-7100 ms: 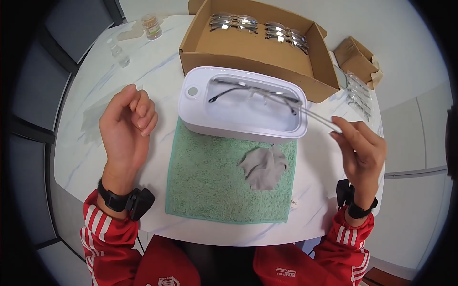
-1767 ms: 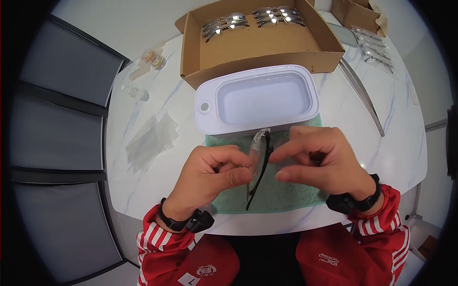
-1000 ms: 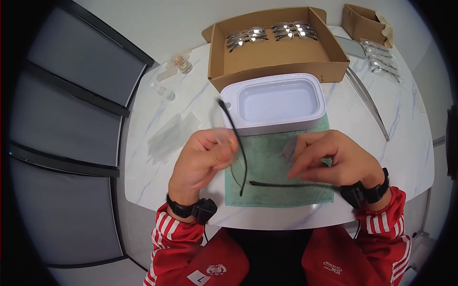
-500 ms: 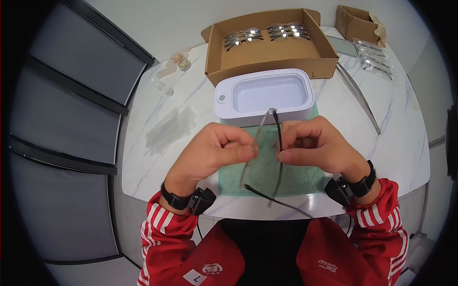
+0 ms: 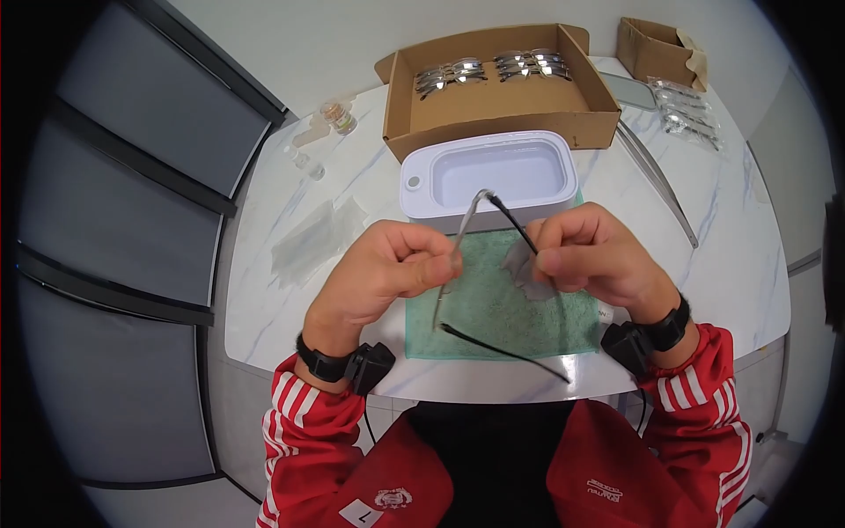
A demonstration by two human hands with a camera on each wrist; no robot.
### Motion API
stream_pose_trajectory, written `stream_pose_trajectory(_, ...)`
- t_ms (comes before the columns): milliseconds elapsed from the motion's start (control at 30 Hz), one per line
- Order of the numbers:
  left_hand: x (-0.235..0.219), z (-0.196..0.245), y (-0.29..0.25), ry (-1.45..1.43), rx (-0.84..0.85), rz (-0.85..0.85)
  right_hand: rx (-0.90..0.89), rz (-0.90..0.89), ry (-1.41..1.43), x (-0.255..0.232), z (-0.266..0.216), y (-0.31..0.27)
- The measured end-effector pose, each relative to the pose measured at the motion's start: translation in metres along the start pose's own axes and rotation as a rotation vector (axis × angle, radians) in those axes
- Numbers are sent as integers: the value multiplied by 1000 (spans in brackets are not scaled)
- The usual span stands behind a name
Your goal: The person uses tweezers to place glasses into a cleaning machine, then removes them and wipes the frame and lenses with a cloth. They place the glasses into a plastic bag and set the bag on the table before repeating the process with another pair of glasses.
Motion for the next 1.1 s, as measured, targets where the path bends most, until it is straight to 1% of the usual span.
stream_pose_trajectory(33,4,2,3,-6,6,12,19,54,-105,-2,2,1)
stream_pose_trajectory(67,13,4,8,-15,6,20,30,50,-107,2,2,3)
stream_pose_trajectory(100,21,7,12,25,-10,44,67,98,-152,3,5,5)
stream_pose_trajectory(133,24,8,15,63,-26,65,104,147,-199,1,6,6)
stream_pose_trajectory(167,23,6,17,37,-21,67,127,153,-211,-1,7,6)
stream_pose_trajectory(233,17,3,19,-106,13,69,-44,260,-384,-5,-10,7)
stream_pose_trajectory(267,12,0,19,-117,26,74,-37,255,-399,-3,-13,6)
stream_pose_trajectory(333,-7,6,16,-292,175,142,77,357,-385,-12,-15,2)
stream_pose_trajectory(367,-12,7,14,-325,174,149,78,349,-406,-15,-14,1)
stream_pose_trajectory(433,-22,5,13,-379,221,157,11,175,-469,-5,-12,3)
stream_pose_trajectory(467,-25,4,12,-427,245,160,19,167,-487,-2,-10,3)
stream_pose_trajectory(500,-26,4,12,-439,260,166,-18,164,-426,1,-12,1)
stream_pose_trajectory(567,-33,2,10,-388,255,262,-126,179,-351,3,-18,-1)
stream_pose_trajectory(600,-33,2,9,-400,270,263,-120,175,-369,9,-20,1)
stream_pose_trajectory(667,-30,0,10,-285,261,242,-11,335,-360,5,-19,3)
stream_pose_trajectory(700,-28,1,10,-293,268,240,-7,337,-370,9,-20,7)
stream_pose_trajectory(767,-22,-1,10,-191,214,238,-21,405,-469,13,-25,14)
stream_pose_trajectory(800,-20,1,9,-200,218,235,-17,409,-478,14,-23,18)
stream_pose_trajectory(867,-17,-5,9,-105,125,231,-51,424,-484,13,-22,24)
stream_pose_trajectory(900,-16,-7,8,-120,129,230,-41,427,-494,12,-19,25)
stream_pose_trajectory(967,-13,-7,11,7,152,183,6,428,-593,11,-12,27)
stream_pose_trajectory(1100,-15,-23,14,-11,116,173,36,425,-544,9,-3,25)
Point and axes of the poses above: each hand's wrist, its own y-axis towards the middle knuckle, its own x-axis out of the palm, z = x × y, the point moved 10 cm from there along y, towards the middle knuckle, and after that the axes turned 7 degrees about x, right-handed, at the moved point
